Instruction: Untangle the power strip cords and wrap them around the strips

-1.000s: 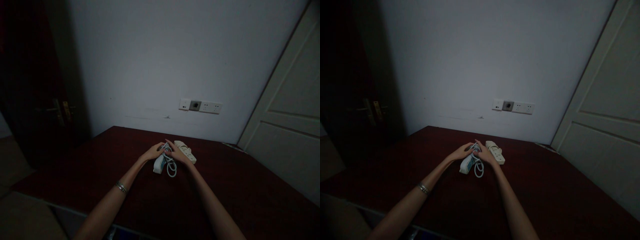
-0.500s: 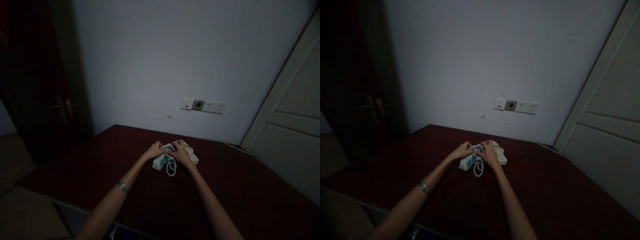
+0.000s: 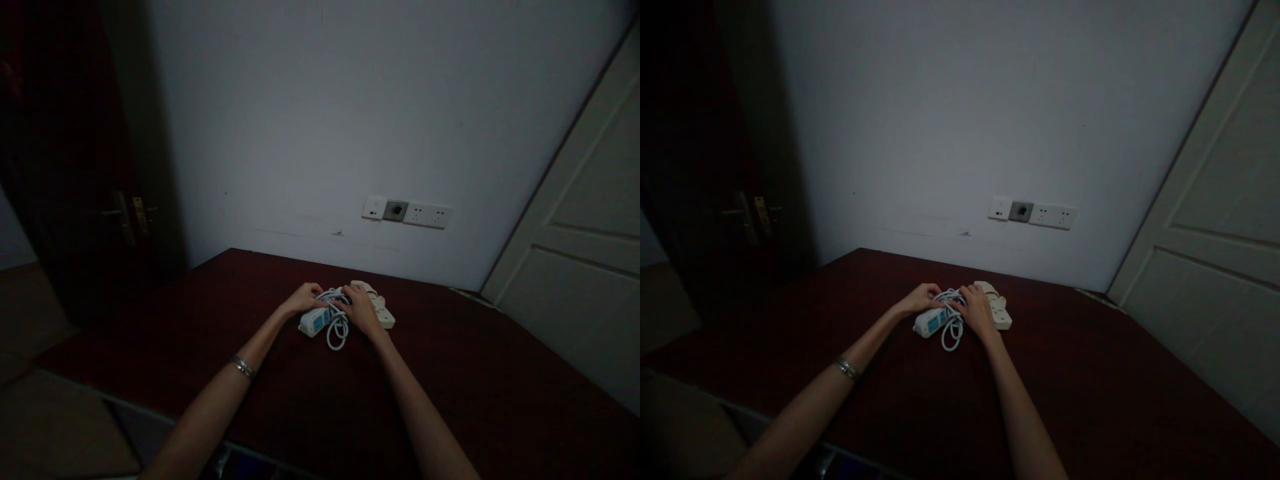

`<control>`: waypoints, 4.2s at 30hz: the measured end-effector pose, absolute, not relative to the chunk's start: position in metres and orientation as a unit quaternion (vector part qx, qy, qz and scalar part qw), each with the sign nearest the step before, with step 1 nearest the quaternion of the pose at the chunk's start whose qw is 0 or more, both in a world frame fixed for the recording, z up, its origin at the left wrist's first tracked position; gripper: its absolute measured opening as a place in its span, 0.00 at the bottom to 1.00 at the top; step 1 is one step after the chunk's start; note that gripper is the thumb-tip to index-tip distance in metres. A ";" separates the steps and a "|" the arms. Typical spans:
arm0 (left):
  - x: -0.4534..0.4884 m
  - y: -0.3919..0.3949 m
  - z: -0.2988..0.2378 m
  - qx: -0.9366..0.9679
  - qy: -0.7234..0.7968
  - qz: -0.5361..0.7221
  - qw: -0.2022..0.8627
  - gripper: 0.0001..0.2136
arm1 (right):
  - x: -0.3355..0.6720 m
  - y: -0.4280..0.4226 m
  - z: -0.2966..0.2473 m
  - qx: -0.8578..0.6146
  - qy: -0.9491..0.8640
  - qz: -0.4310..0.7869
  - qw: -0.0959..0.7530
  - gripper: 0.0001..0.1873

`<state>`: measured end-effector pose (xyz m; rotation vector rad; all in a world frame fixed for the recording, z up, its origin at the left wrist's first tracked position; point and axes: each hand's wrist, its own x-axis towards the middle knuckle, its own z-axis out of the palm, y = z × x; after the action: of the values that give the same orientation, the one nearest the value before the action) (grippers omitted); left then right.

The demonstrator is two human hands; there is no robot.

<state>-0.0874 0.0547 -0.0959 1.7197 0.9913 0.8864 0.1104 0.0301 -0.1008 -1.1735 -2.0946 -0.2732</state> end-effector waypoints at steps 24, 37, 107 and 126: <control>-0.085 0.055 -0.099 0.763 0.433 0.351 0.328 0.14 | 0.115 0.027 -0.090 -0.445 -0.815 0.093 0.358 0.15; -0.072 0.036 -0.090 0.755 0.495 0.284 0.323 0.20 | 0.096 0.018 -0.104 -0.523 -0.758 -0.079 0.381 0.16; -0.050 -0.022 -0.040 0.848 0.310 0.365 0.225 0.14 | 0.137 0.013 0.013 -0.419 -0.864 0.188 0.207 0.17; -0.045 -0.030 -0.045 0.847 0.307 0.332 0.282 0.31 | 0.149 0.021 0.004 -0.408 -0.831 0.301 0.230 0.12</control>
<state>-0.0447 -0.0302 -0.0446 2.2677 0.8215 0.8881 0.1486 0.0206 0.0035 -1.1231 -2.2843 0.8271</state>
